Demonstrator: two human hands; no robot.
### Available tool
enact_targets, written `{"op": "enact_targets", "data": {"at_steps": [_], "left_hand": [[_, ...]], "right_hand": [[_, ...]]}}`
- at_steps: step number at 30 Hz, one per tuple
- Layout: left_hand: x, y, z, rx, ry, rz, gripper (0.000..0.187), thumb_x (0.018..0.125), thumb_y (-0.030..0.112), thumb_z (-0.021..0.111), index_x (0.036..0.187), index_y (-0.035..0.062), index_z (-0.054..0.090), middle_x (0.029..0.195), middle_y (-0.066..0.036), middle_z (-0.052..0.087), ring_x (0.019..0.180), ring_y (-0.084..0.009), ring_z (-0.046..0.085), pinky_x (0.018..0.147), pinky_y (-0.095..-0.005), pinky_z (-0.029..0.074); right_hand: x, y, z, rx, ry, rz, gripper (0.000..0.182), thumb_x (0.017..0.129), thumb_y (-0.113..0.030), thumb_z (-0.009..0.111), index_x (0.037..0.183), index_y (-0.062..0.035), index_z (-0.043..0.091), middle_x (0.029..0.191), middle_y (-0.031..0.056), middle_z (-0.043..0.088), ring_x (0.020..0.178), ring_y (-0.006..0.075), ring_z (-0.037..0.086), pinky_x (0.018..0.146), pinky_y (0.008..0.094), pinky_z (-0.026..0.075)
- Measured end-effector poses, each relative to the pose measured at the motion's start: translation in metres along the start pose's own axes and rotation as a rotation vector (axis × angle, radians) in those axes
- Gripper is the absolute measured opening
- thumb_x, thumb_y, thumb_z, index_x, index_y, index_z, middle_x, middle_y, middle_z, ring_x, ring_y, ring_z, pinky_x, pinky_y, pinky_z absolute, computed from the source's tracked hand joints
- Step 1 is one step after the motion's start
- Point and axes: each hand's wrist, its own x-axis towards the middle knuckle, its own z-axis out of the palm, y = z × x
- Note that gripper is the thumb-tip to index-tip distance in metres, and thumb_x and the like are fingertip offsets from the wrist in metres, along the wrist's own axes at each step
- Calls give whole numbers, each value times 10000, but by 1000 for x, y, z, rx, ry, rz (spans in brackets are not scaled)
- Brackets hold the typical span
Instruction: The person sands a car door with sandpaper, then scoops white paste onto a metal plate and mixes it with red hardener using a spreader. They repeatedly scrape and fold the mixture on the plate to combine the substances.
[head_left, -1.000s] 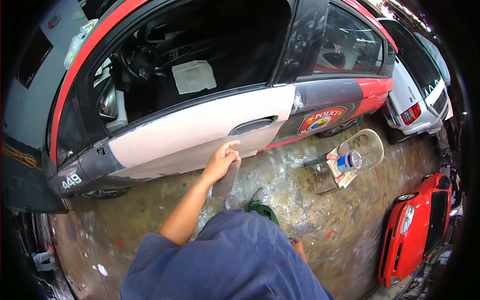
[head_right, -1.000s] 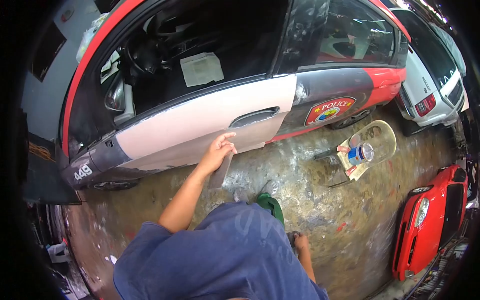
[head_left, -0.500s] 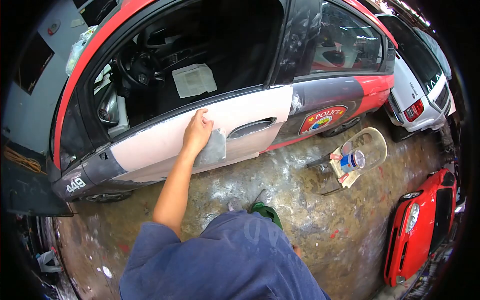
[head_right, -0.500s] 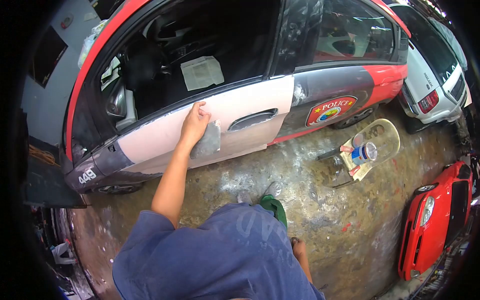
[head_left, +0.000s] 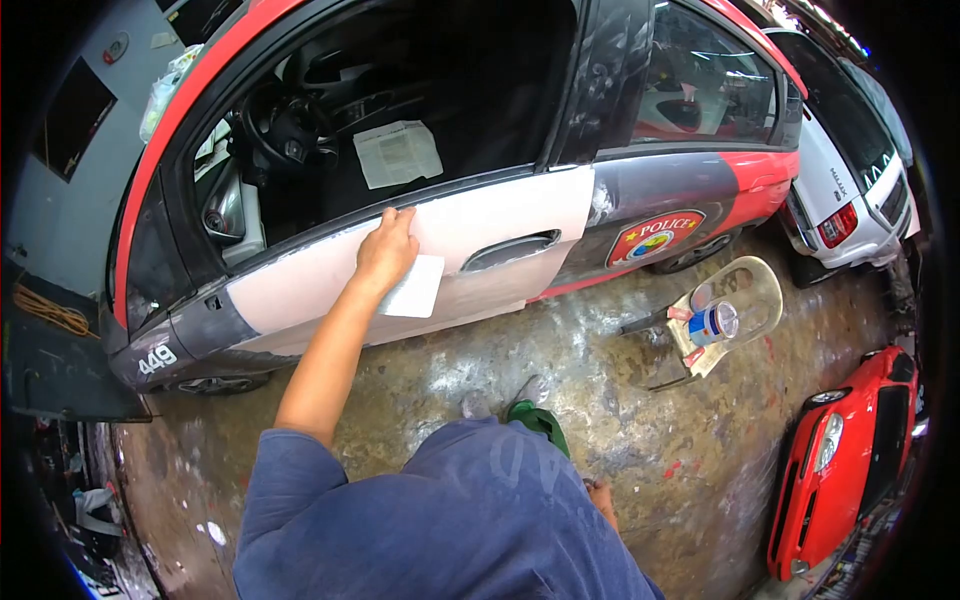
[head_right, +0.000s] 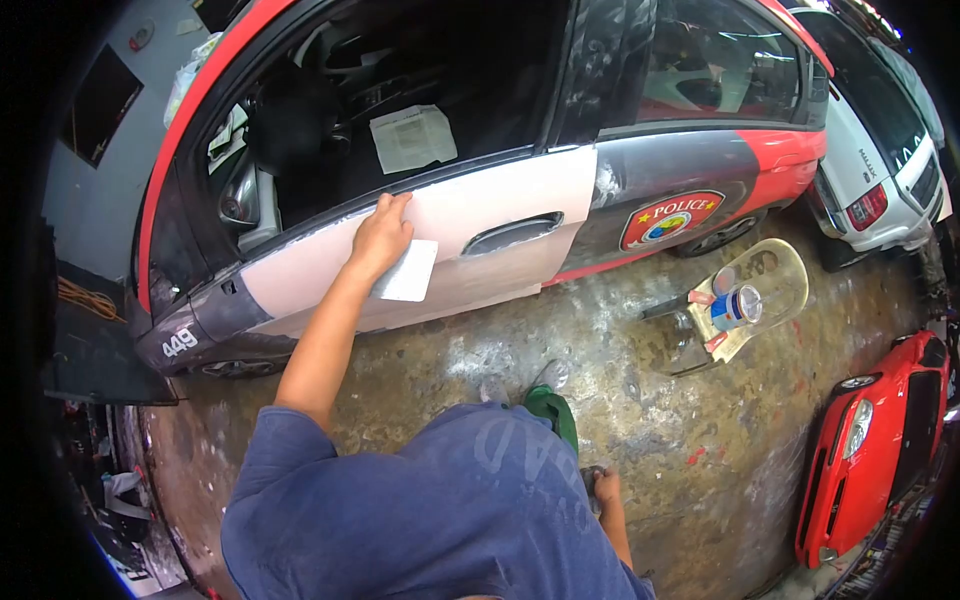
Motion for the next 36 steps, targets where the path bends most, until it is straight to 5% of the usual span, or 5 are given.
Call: {"op": "enact_targets", "data": {"at_steps": [9,18,25,34,36], "left_hand": [[16,43,2,-24,-208,-248,769,928,312,603,1492,-118,306,1405,-333,512,1250,-430,574,1038,-463,479],[23,47,45,157,-217,-183,983,914,365,670,1524,-159,103,1071,-279,703,940,-414,708,848,-471,569],[12,10,21,406,-320,78,909,904,304,685,1538,-103,177,960,-238,721,829,-400,716,744,-498,574],[-5,14,-2,375,-288,12,826,930,323,647,1524,-93,250,982,-243,723,876,-388,717,776,-486,573],[1,5,6,321,-266,-51,833,943,358,630,1535,-71,231,986,-248,717,886,-412,707,784,-502,565]], "right_hand": [[-6,10,2,40,-5,2,321,951,-215,640,1088,74,658,1049,309,695,1010,394,687,870,431,508],[-46,-40,-10,-71,19,50,314,960,-209,645,1094,75,650,1042,302,697,981,367,686,862,431,507],[-73,-89,-24,79,-19,73,316,974,-159,615,1132,114,636,1094,248,721,990,333,684,873,422,508],[19,2,-3,-24,-41,-39,392,948,-231,639,1151,104,637,1114,335,668,1117,429,653,937,425,500],[29,20,5,-66,50,-86,326,952,-232,631,1073,67,671,1009,254,714,965,313,676,843,422,512]]}}
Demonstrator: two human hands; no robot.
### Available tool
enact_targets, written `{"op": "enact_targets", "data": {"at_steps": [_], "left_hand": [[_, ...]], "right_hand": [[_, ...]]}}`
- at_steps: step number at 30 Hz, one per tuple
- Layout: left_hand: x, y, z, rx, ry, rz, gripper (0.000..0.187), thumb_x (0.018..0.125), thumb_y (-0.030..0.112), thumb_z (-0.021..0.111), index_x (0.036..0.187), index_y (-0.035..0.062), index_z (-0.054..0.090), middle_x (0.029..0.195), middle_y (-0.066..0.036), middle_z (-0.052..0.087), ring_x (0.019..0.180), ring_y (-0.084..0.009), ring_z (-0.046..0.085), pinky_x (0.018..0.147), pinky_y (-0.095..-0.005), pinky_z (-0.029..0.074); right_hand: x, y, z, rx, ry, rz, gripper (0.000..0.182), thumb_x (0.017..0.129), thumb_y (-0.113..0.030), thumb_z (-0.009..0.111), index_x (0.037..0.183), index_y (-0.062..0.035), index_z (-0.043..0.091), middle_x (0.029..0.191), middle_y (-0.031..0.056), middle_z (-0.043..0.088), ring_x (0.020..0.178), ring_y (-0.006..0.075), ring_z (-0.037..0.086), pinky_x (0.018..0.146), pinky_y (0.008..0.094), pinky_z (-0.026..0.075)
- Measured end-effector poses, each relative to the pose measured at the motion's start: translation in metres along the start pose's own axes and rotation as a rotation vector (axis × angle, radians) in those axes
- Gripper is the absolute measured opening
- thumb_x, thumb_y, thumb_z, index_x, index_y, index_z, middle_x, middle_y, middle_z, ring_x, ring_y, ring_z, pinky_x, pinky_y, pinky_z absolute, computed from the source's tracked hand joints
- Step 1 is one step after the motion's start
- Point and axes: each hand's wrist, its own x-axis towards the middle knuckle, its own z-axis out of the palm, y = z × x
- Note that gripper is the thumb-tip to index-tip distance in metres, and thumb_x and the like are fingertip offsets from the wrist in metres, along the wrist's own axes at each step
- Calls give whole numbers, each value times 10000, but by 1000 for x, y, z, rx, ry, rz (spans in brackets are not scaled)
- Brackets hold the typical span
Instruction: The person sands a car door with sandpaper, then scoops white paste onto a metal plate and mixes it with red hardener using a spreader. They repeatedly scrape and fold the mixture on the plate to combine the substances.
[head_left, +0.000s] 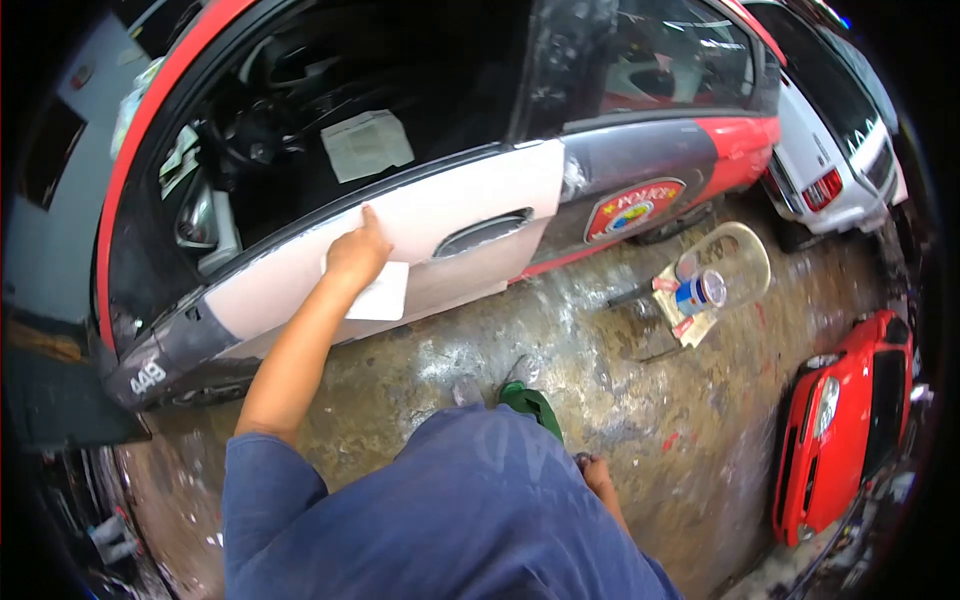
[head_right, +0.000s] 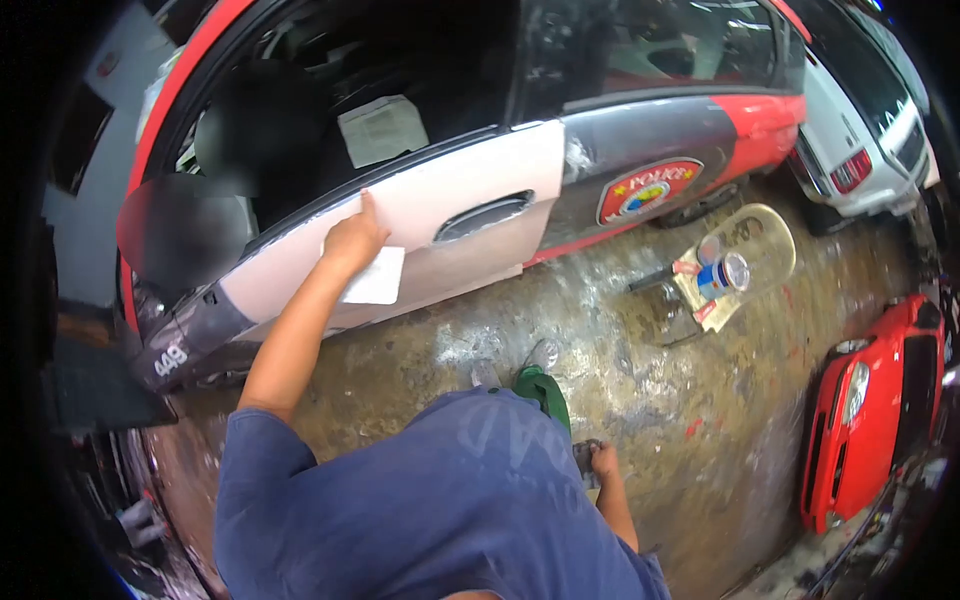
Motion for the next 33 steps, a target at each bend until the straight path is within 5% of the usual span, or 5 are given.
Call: {"op": "enact_targets", "data": {"at_steps": [7,10,16,26,33], "left_hand": [[-33,33,17,-532,-138,109,369,977,289,612,1242,34,630,967,-206,720,900,-345,697,829,-435,541],[-53,61,94,-1082,-379,117,130,944,102,636,1065,53,640,883,-49,688,827,-134,650,738,-276,504],[-114,182,135,-1236,-717,290,55,908,88,711,921,43,682,839,-34,701,814,-119,656,783,-280,511],[-168,392,92,-687,-1066,1136,500,985,443,620,1033,-49,695,914,-161,697,926,-195,659,821,-362,503],[-260,546,79,-270,-1245,1146,844,969,692,467,898,-128,654,824,-260,672,800,-302,659,751,-452,502]], "right_hand": [[-50,-43,-28,-18,130,30,305,951,-244,612,1048,40,661,1027,310,680,1020,475,652,850,464,510],[-64,-66,-48,-20,237,-10,291,953,-222,600,1055,47,645,1042,320,662,1038,498,624,853,478,507],[-107,-186,-123,120,359,-196,240,958,-222,634,1061,-7,661,989,267,684,961,455,657,806,473,510],[-170,-219,-253,423,248,-388,202,979,-199,635,1022,-6,678,837,192,679,731,262,645,706,374,500],[-183,-92,-349,446,241,-372,213,965,-200,660,972,10,696,759,84,659,704,152,622,658,328,482]]}}
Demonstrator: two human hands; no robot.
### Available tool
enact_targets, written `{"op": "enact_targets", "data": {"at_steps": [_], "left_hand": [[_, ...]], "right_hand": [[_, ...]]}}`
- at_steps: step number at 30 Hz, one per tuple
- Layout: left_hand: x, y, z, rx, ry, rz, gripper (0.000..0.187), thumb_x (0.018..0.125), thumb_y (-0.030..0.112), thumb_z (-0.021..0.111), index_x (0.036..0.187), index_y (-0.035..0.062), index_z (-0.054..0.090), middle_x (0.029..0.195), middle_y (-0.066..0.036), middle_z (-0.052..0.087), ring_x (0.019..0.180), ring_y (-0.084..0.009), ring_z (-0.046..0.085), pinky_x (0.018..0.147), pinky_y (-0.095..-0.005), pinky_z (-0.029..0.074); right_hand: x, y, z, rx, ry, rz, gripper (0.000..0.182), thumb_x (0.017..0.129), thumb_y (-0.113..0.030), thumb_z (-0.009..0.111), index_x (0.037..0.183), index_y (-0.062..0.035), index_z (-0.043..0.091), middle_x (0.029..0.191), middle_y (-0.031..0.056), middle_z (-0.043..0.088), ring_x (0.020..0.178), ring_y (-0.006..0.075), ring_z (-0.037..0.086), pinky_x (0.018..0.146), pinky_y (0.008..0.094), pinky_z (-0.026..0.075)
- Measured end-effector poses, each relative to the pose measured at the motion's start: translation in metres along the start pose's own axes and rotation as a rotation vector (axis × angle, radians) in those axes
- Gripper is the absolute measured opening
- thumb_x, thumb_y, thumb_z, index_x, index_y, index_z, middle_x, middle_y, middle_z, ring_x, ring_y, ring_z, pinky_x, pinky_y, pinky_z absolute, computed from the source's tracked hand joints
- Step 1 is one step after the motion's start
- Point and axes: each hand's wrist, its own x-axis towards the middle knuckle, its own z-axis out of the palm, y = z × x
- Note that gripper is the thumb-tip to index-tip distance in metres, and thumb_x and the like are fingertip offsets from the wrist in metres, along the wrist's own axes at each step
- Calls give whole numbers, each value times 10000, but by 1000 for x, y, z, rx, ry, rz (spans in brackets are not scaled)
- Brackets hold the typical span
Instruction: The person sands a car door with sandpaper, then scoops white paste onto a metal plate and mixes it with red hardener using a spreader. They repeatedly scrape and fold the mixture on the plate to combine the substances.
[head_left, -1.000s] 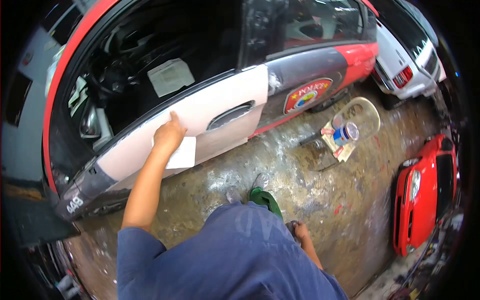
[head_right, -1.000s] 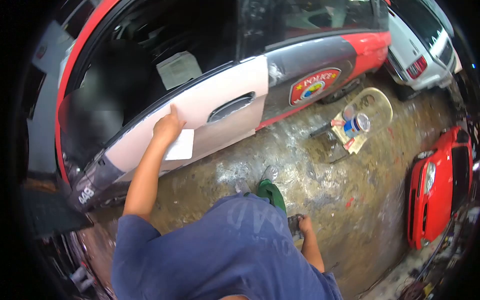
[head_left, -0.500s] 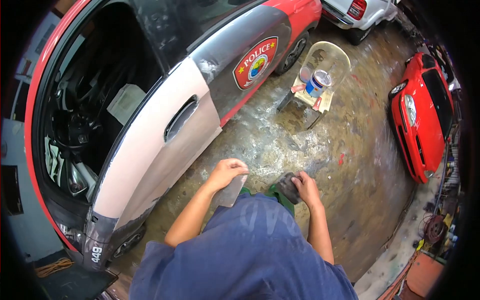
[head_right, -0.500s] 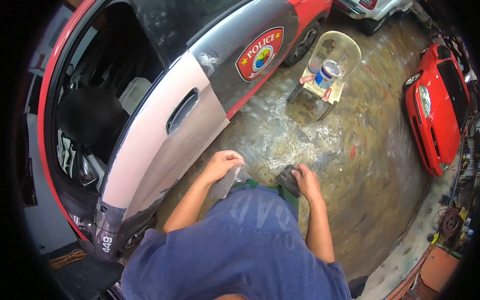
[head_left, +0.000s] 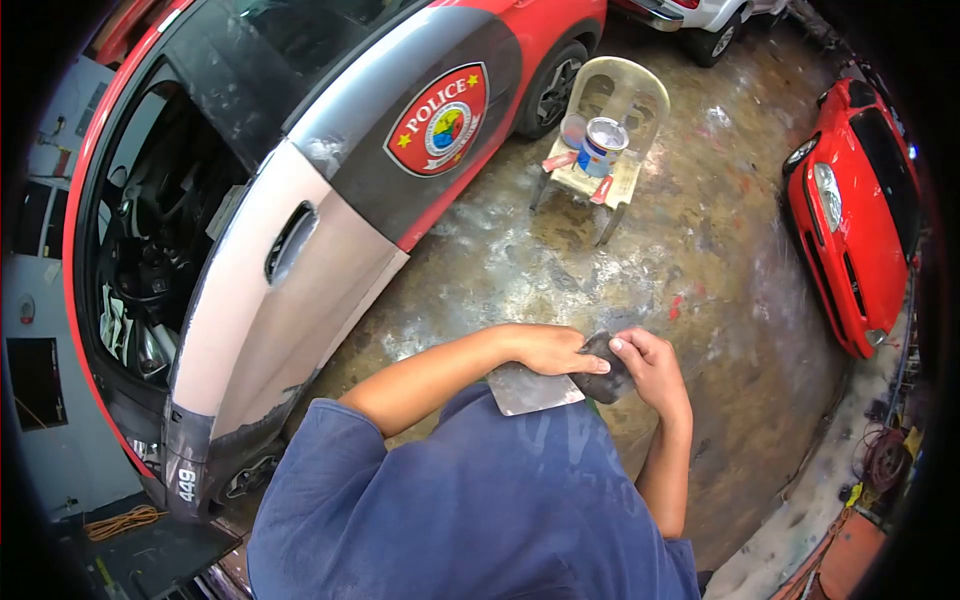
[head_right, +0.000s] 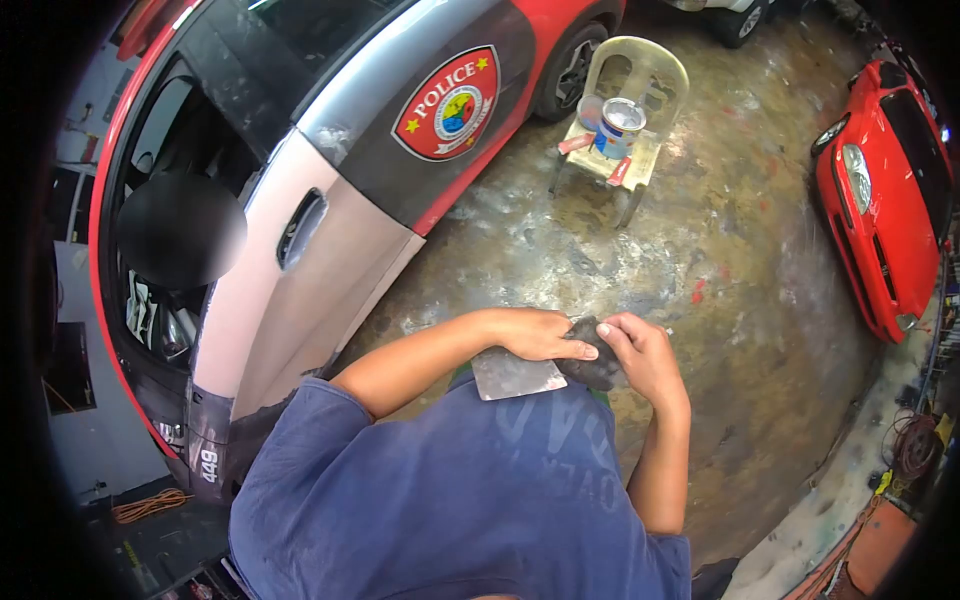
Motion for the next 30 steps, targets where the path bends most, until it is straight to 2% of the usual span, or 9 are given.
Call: {"op": "enact_targets", "data": {"at_steps": [2,7,12,15,16,21,27,28,30], "left_hand": [[22,13,1,-62,61,77,841,972,689,462,936,-128,658,862,-275,681,832,-308,669,776,-447,509],[36,41,-23,-100,149,65,770,992,642,466,1125,-92,660,942,-231,722,863,-283,700,825,-429,521],[69,25,-49,-756,587,-34,610,1024,586,452,1184,27,637,860,-150,728,597,-84,607,495,-272,449],[124,-8,-73,-1011,603,63,609,1039,583,422,1080,21,653,865,-126,729,498,-81,548,447,-222,396],[147,17,-74,-1177,787,98,619,1040,589,411,983,20,649,684,-79,658,422,-77,423,422,-222,358],[273,52,-102,-1239,1080,166,607,1046,572,411,887,43,661,634,-24,565,462,-81,399,427,-251,314],[399,124,-149,-1128,1073,257,622,1046,584,397,1044,16,651,821,-61,677,538,-142,482,446,-250,343],[414,114,-163,-1059,955,250,543,1060,504,439,1161,5,628,1028,-123,704,738,-199,651,543,-264,496],[431,127,-182,-1083,881,296,480,1058,428,489,1217,-10,604,1101,-142,684,882,-245,692,656,-302,573]], "right_hand": [[-7,26,-41,56,-36,77,213,969,-209,664,976,-1,708,743,13,633,698,108,619,641,288,473],[-17,84,-110,299,-18,196,242,994,-219,639,904,-1,691,774,29,676,707,117,651,662,270,507],[-17,156,-160,299,66,295,225,997,-217,638,936,-3,670,801,57,705,728,117,672,681,266,522],[-3,162,-156,364,156,289,213,973,-215,673,978,-3,682,823,62,714,769,136,686,711,280,533],[5,157,-153,353,136,226,239,953,-223,699,1050,-6,677,903,75,719,839,147,686,750,291,542],[67,72,-164,136,77,-148,541,919,-254,735,1359,-7,541,1290,131,635,1164,253,634,998,390,501],[147,115,-219,-16,335,17,484,993,-292,605,1356,10,499,1261,224,615,1124,424,617,1027,438,472],[152,125,-229,-18,412,33,370,1031,-208,520,1330,8,491,1218,190,638,1055,359,660,926,429,546],[165,157,-242,550,548,31,325,1040,-181,500,1315,-8,500,1190,152,652,1025,291,677,828,389,584]]}}
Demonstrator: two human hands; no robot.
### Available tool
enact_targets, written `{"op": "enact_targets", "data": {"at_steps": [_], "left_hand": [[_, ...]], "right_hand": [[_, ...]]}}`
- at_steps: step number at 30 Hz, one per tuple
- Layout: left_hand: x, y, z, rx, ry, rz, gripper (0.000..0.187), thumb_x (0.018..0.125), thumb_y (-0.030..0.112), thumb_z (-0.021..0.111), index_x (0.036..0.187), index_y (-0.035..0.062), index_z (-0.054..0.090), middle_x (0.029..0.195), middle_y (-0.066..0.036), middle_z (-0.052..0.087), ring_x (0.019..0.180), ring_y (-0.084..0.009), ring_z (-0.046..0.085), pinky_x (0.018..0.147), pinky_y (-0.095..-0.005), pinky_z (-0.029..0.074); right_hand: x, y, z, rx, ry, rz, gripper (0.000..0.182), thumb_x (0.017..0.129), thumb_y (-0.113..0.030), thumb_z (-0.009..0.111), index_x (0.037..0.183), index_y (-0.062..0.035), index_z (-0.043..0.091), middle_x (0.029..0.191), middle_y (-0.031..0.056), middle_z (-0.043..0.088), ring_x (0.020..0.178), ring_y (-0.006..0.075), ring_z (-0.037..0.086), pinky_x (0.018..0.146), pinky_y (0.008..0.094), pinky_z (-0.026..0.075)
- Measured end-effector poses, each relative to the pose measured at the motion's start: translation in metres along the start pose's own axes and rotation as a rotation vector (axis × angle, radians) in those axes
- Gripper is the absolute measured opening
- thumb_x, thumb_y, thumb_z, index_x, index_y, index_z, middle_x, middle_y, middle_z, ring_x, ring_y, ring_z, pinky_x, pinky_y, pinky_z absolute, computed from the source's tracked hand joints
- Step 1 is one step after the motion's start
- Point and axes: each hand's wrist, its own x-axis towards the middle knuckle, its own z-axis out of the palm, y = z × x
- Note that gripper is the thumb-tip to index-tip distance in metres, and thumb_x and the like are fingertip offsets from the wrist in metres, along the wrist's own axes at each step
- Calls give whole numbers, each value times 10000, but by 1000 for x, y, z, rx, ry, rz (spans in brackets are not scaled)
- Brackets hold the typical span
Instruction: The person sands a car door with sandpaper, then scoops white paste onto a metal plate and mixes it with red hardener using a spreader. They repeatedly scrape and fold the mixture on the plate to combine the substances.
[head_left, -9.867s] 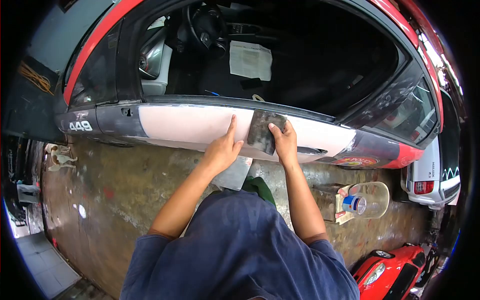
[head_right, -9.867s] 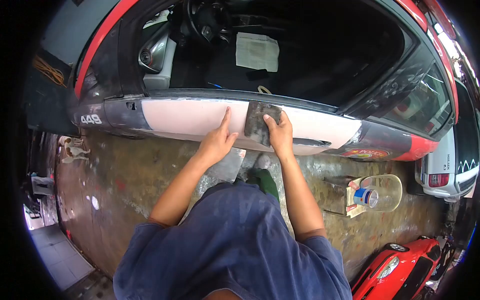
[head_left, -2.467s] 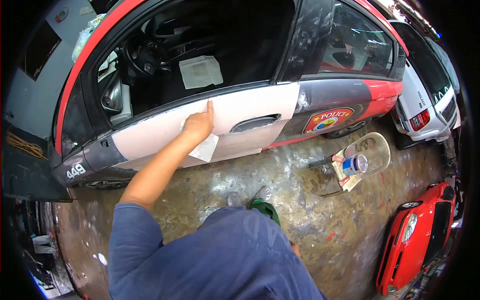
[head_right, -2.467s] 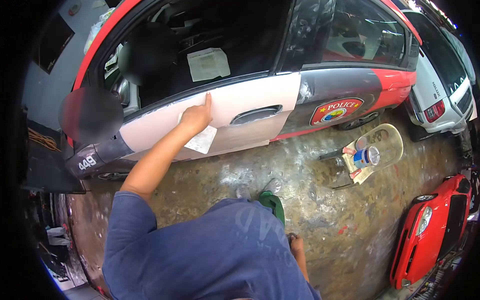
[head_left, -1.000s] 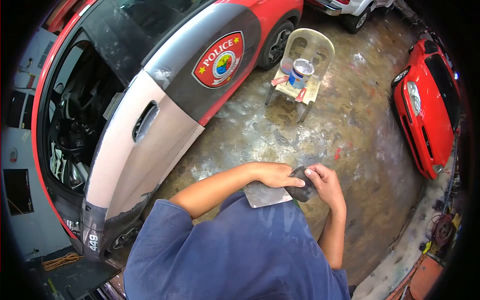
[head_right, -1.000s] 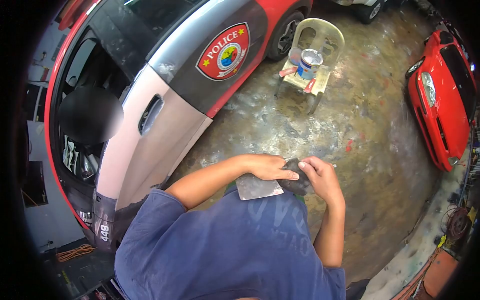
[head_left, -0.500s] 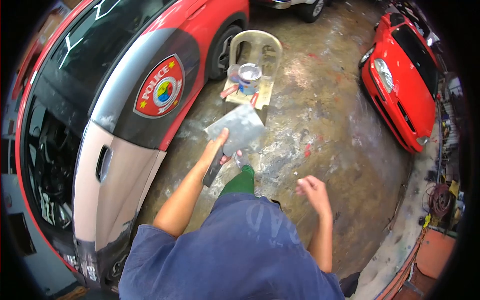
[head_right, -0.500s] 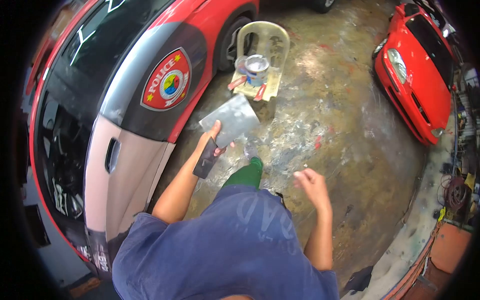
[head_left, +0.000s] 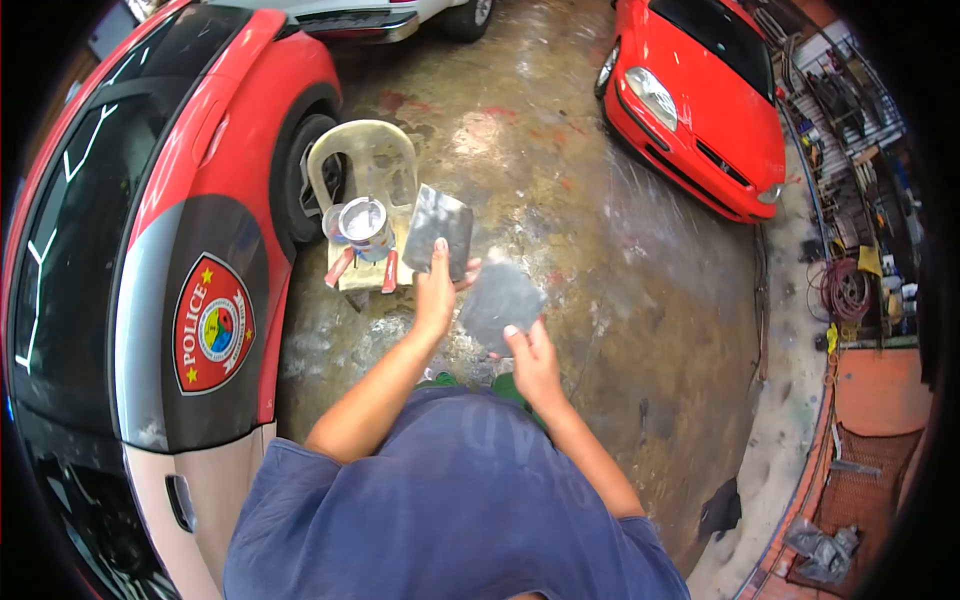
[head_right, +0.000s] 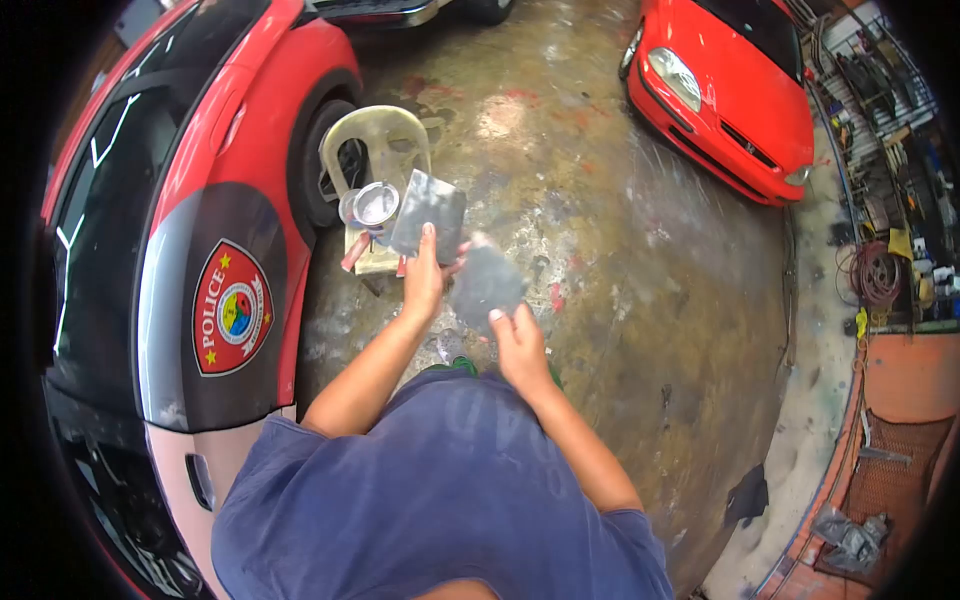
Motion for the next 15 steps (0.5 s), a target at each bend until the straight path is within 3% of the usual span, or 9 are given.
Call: {"op": "enact_targets", "data": {"at_steps": [1,2,5,8,12,14,15], "left_hand": [[7,12,10,-16,-34,-4,456,1057,390,514,1244,-18,592,1137,-151,674,955,-268,713,712,-321,612],[23,9,4,27,-80,-79,421,1036,286,575,1291,-49,554,1210,-163,642,1075,-333,695,819,-379,636],[48,1,3,134,-63,-94,350,972,86,615,1275,-78,555,1151,-149,663,971,-270,720,766,-343,630],[67,-18,-3,263,-71,-110,414,910,15,628,1309,-56,544,1123,-130,674,923,-231,720,713,-317,613],[70,-48,13,343,50,-48,328,876,24,648,1184,-72,589,1078,-142,694,863,-210,721,653,-306,607],[62,-52,34,273,144,-111,244,907,73,660,1128,-25,626,1015,-80,707,863,-160,704,669,-282,570],[66,-59,39,239,152,-165,201,920,102,669,1092,0,644,985,-53,707,856,-136,690,669,-265,546]], "right_hand": [[10,0,-8,280,69,50,304,1044,-168,490,1308,-16,505,1176,134,659,1010,258,686,779,369,603],[20,-3,-18,406,148,85,280,1048,-158,487,1297,-29,507,1174,91,653,988,170,682,688,304,610],[48,1,-63,397,226,80,340,1044,-155,492,1360,-32,461,1185,93,641,948,168,684,678,318,610],[79,4,-106,331,271,25,423,1026,-117,518,1428,-30,420,1170,106,648,936,163,680,656,306,594],[134,19,-180,110,347,-89,477,987,-38,539,1455,-22,448,1161,109,657,902,147,670,622,288,562],[164,4,-218,173,276,2,497,964,-28,560,1450,15,465,1262,132,628,931,148,671,631,277,566],[171,-40,-221,297,264,21,556,929,-26,590,1466,10,448,1344,120,585,1047,171,650,742,310,585]]}}
